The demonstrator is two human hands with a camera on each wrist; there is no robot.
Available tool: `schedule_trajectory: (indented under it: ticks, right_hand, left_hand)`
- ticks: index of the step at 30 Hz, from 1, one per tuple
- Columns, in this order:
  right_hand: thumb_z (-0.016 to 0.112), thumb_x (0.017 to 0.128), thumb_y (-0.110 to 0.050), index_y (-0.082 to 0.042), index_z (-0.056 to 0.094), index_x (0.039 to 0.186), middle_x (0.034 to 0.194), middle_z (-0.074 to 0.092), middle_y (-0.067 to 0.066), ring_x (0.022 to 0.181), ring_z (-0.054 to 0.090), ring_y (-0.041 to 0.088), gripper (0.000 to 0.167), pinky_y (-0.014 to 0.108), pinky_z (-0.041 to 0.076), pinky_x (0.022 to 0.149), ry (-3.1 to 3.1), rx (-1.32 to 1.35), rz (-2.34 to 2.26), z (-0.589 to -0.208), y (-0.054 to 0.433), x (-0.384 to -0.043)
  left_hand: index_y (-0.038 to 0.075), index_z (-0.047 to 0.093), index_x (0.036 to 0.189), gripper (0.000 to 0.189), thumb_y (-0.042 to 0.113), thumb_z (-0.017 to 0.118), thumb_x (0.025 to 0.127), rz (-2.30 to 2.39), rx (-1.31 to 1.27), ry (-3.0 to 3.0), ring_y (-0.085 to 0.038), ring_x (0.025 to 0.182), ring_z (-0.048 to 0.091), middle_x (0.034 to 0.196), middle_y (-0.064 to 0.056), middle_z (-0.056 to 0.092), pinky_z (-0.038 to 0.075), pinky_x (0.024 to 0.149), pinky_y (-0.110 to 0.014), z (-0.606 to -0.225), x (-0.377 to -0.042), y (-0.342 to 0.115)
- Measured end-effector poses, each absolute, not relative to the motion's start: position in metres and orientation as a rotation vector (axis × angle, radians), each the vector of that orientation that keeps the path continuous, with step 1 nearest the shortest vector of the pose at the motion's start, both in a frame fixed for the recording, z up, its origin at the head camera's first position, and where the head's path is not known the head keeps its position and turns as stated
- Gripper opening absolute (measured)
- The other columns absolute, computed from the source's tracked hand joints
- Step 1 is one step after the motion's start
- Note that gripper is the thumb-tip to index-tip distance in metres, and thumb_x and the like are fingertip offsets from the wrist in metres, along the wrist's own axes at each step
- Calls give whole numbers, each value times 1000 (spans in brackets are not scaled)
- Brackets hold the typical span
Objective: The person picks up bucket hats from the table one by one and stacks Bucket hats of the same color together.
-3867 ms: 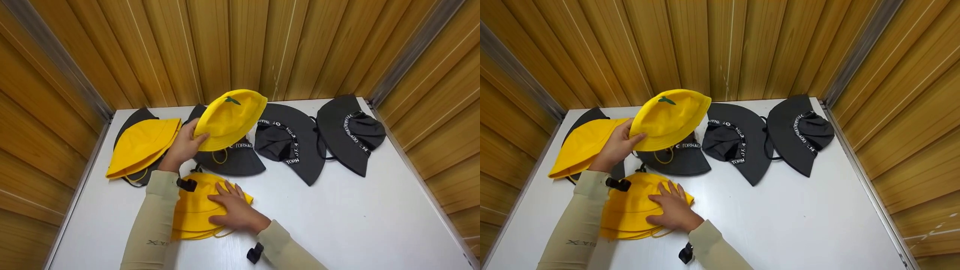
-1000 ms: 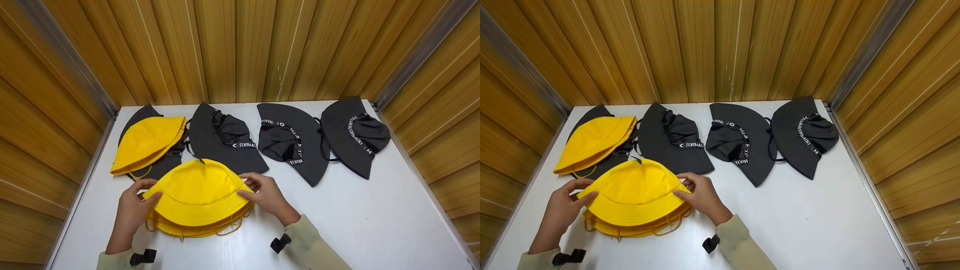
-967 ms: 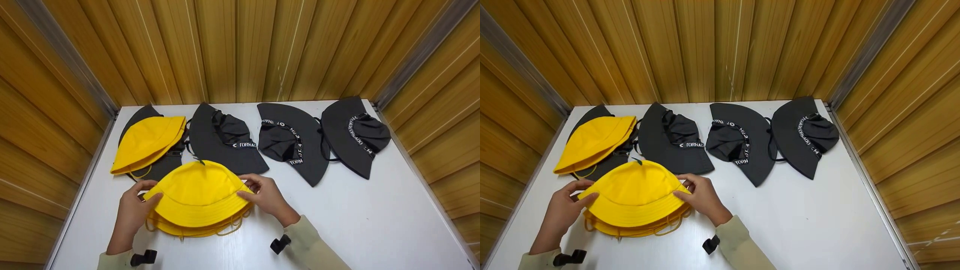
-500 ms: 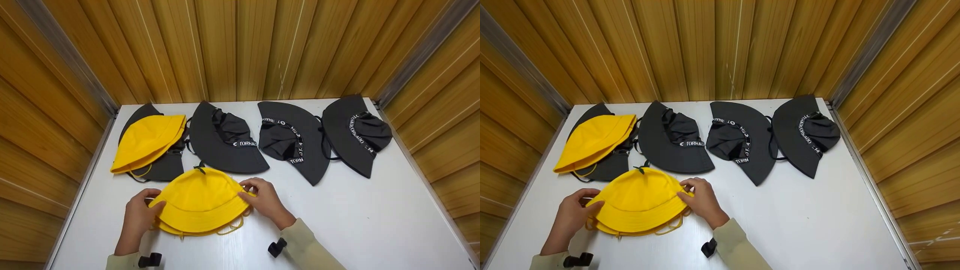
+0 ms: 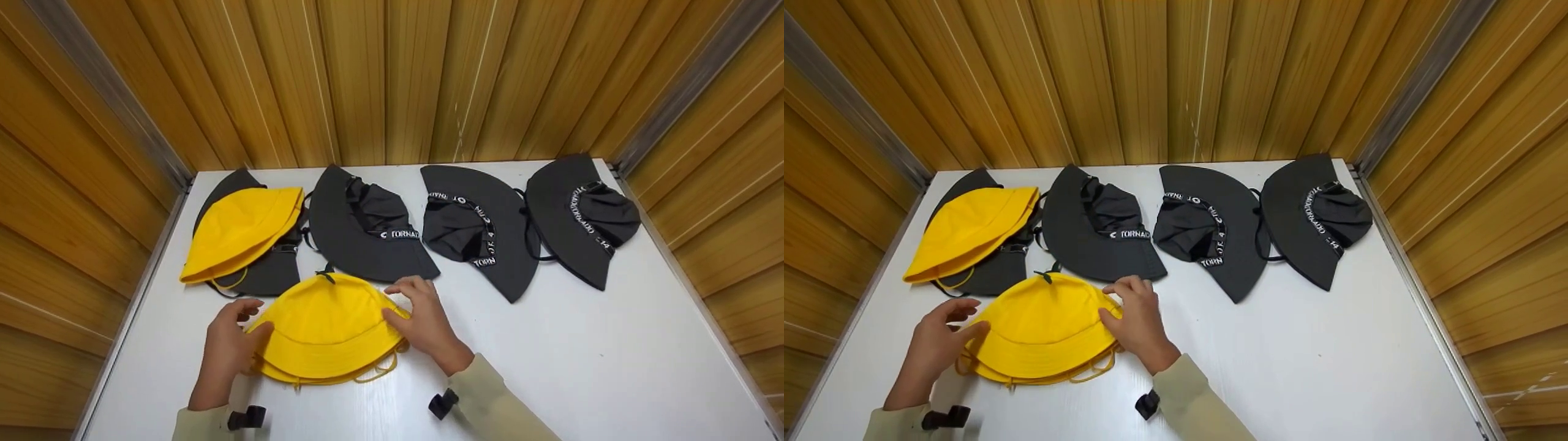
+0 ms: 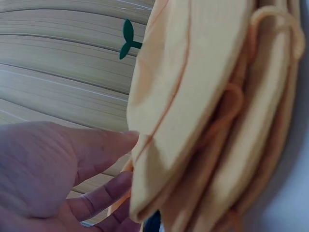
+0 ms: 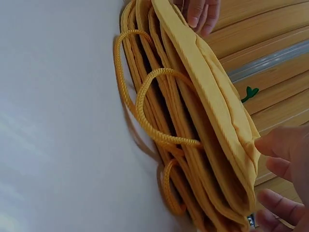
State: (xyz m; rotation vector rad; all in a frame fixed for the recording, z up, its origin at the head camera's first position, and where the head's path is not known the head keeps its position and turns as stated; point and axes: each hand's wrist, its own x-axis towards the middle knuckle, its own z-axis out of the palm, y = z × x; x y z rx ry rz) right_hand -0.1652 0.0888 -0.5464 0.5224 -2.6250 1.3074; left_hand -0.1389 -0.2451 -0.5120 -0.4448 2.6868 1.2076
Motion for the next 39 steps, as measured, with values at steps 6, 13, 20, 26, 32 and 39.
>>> schedule_trajectory:
  ticks: [6,13,20,26,32,39]
  right_hand:
    - [76,93,-29,-18,78,114,149,57,7,141,49,28,23,47,45,115,-2483,1009,1052,-539,65,-156]
    - [66,92,-61,-37,50,151,174,11,-1,161,12,30,65,53,19,129,-2883,1148,891,-555,51,-152]
    - [67,92,-60,-41,42,154,174,7,-3,161,7,28,69,53,15,130,-2973,1134,849,-565,46,-154]
    - [68,91,-61,-42,44,153,174,10,-3,161,8,27,69,52,15,130,-2960,1112,870,-570,43,-159]
    - [69,90,-59,-43,45,152,174,13,-2,161,10,28,69,53,16,130,-2959,1112,883,-569,42,-164]
    - [71,90,-56,-38,50,150,172,19,1,160,15,30,67,52,18,129,-2963,1099,869,-565,39,-164]
  left_hand:
    - [6,59,137,44,19,72,97,1210,-372,2781,-38,130,50,135,-21,58,45,113,-54,-498,-151,-244]
    - [4,57,139,46,27,67,101,1242,-390,2813,-40,132,53,141,-22,58,45,114,-55,-487,-178,-260]
    - [-2,55,139,48,27,63,102,1189,-335,2903,-46,126,52,138,-30,55,49,106,-57,-477,-199,-289]
    - [-1,54,141,49,30,59,104,1101,-436,2884,-51,131,42,144,-33,45,46,109,-61,-475,-223,-311]
    - [3,42,152,61,39,55,104,1025,-613,2781,-56,138,25,158,-36,23,36,113,-68,-482,-248,-335]
    - [0,6,162,87,45,50,102,1167,-819,2544,-55,146,23,164,-37,10,27,122,-64,-496,-260,-360]
